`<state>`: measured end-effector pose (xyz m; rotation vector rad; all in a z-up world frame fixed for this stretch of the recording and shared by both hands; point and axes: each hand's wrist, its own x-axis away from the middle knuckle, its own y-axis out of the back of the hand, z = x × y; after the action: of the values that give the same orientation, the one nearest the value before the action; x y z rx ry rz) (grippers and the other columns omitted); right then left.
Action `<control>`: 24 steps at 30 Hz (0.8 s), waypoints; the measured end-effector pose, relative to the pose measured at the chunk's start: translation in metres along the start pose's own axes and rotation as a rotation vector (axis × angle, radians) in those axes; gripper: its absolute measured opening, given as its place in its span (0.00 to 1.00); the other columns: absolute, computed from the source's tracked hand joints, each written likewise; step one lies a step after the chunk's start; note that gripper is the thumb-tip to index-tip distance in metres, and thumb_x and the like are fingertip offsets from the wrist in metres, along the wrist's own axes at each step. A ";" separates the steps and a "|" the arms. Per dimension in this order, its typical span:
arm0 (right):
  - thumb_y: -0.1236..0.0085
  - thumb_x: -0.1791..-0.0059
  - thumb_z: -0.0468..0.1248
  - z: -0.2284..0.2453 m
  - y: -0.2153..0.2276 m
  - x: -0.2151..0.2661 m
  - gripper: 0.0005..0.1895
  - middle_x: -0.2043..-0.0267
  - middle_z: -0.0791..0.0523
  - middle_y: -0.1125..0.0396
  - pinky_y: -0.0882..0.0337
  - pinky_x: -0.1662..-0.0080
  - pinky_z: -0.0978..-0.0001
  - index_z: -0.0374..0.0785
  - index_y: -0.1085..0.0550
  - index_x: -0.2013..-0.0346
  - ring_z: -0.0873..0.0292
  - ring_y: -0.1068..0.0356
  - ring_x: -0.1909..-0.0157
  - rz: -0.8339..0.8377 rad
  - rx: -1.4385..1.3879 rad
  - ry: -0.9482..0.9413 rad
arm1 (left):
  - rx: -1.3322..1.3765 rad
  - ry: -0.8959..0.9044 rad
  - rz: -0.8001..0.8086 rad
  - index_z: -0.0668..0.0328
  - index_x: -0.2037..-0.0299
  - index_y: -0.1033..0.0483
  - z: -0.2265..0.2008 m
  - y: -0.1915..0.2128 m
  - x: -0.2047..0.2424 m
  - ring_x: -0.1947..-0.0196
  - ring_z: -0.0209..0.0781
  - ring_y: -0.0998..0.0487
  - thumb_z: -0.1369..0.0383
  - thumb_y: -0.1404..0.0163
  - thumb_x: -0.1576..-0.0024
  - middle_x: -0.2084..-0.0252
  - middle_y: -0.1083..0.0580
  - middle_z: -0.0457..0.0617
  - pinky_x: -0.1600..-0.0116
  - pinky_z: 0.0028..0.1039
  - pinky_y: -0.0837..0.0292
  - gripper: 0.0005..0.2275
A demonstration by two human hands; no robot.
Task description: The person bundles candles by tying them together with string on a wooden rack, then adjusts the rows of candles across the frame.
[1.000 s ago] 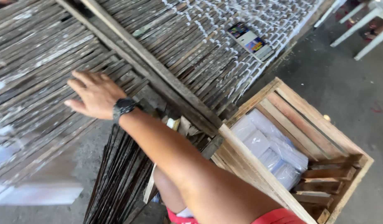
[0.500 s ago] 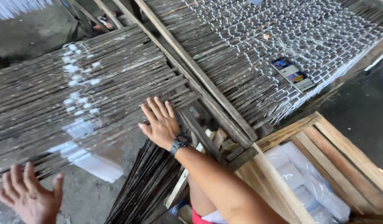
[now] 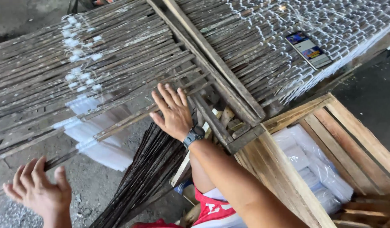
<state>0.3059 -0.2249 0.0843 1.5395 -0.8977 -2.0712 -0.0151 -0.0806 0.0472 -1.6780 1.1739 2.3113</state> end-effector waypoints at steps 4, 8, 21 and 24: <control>0.76 0.53 0.55 0.010 0.031 0.015 0.29 0.46 0.53 0.40 0.55 0.40 0.55 0.42 0.35 0.51 0.53 0.45 0.41 -0.053 -0.074 -0.026 | -0.030 -0.022 0.022 0.67 0.54 0.21 -0.016 0.036 -0.003 0.45 0.52 0.28 0.57 0.60 0.30 0.52 0.24 0.57 0.31 0.38 0.48 0.20; 0.74 0.53 0.55 0.014 0.055 0.029 0.28 0.48 0.53 0.38 0.53 0.40 0.58 0.41 0.33 0.52 0.54 0.43 0.43 -0.099 -0.027 -0.028 | -0.124 -0.111 -0.014 0.66 0.60 0.25 -0.021 0.046 -0.001 0.55 0.45 0.23 0.58 0.66 0.33 0.61 0.26 0.52 0.45 0.30 0.27 0.20; 0.74 0.55 0.59 0.009 0.051 0.029 0.32 0.43 0.49 0.45 0.53 0.40 0.55 0.41 0.38 0.48 0.50 0.48 0.40 -0.031 -0.030 -0.063 | 0.066 -0.027 0.181 0.65 0.52 0.24 0.004 0.042 -0.003 0.50 0.51 0.26 0.54 0.64 0.36 0.52 0.25 0.56 0.41 0.40 0.40 0.22; 0.67 0.55 0.57 0.009 0.054 0.026 0.30 0.42 0.48 0.48 0.56 0.39 0.55 0.40 0.38 0.48 0.48 0.52 0.38 0.004 -0.018 -0.072 | 0.171 -0.058 0.162 0.70 0.52 0.27 0.008 0.041 -0.033 0.54 0.53 0.26 0.56 0.64 0.38 0.52 0.27 0.63 0.54 0.38 0.31 0.22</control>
<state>0.2867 -0.2781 0.1055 1.4611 -0.9043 -2.1380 -0.0266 -0.0924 0.0975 -1.4996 1.4987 2.2536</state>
